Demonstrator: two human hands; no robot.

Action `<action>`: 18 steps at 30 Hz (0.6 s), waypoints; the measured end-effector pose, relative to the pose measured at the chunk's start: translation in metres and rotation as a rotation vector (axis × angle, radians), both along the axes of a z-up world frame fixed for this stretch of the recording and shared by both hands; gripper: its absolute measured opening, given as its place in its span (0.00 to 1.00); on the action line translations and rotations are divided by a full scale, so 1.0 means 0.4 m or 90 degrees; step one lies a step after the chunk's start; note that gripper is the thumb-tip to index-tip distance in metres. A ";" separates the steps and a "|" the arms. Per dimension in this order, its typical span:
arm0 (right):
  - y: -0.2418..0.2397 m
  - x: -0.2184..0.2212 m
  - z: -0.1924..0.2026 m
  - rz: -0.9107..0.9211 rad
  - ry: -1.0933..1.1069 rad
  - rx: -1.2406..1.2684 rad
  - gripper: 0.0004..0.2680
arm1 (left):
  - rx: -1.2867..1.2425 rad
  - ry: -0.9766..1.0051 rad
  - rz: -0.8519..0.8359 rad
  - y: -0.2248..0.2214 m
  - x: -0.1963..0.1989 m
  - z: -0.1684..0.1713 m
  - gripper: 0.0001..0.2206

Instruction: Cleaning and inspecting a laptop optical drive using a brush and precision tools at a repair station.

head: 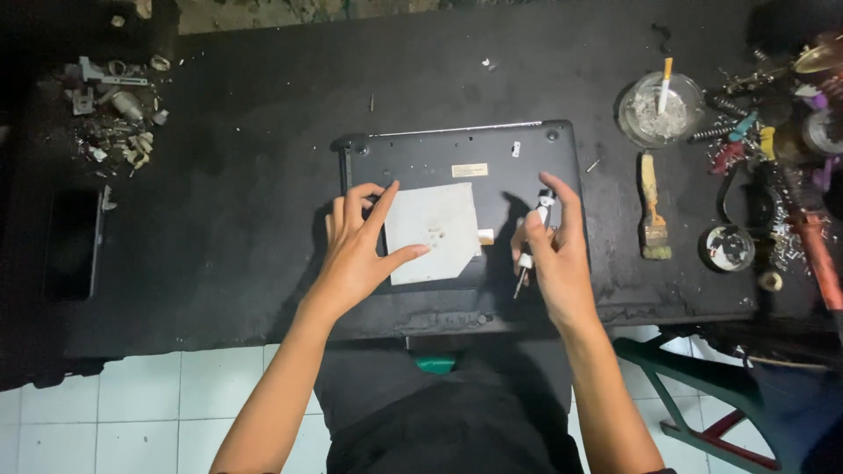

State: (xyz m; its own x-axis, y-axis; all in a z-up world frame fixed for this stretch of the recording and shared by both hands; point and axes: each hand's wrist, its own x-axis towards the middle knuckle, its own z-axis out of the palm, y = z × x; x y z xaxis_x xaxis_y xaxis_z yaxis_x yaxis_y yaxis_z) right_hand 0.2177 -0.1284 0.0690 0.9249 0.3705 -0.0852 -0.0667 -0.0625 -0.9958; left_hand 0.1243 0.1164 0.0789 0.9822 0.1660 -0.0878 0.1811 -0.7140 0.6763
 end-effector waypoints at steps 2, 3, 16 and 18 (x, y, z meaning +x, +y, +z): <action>0.012 0.013 0.012 -0.003 -0.018 -0.008 0.21 | -0.001 0.003 -0.001 -0.001 0.003 0.002 0.39; 0.017 0.019 0.017 -0.008 -0.038 -0.015 0.20 | -0.003 0.004 -0.005 -0.002 0.005 0.002 0.39; 0.028 0.064 -0.062 -0.012 -0.067 -0.012 0.24 | 0.093 -0.115 -0.019 0.103 0.163 -0.031 0.07; 0.025 0.067 -0.064 -0.014 -0.062 -0.006 0.24 | 0.134 -0.100 -0.039 0.104 0.184 -0.040 0.06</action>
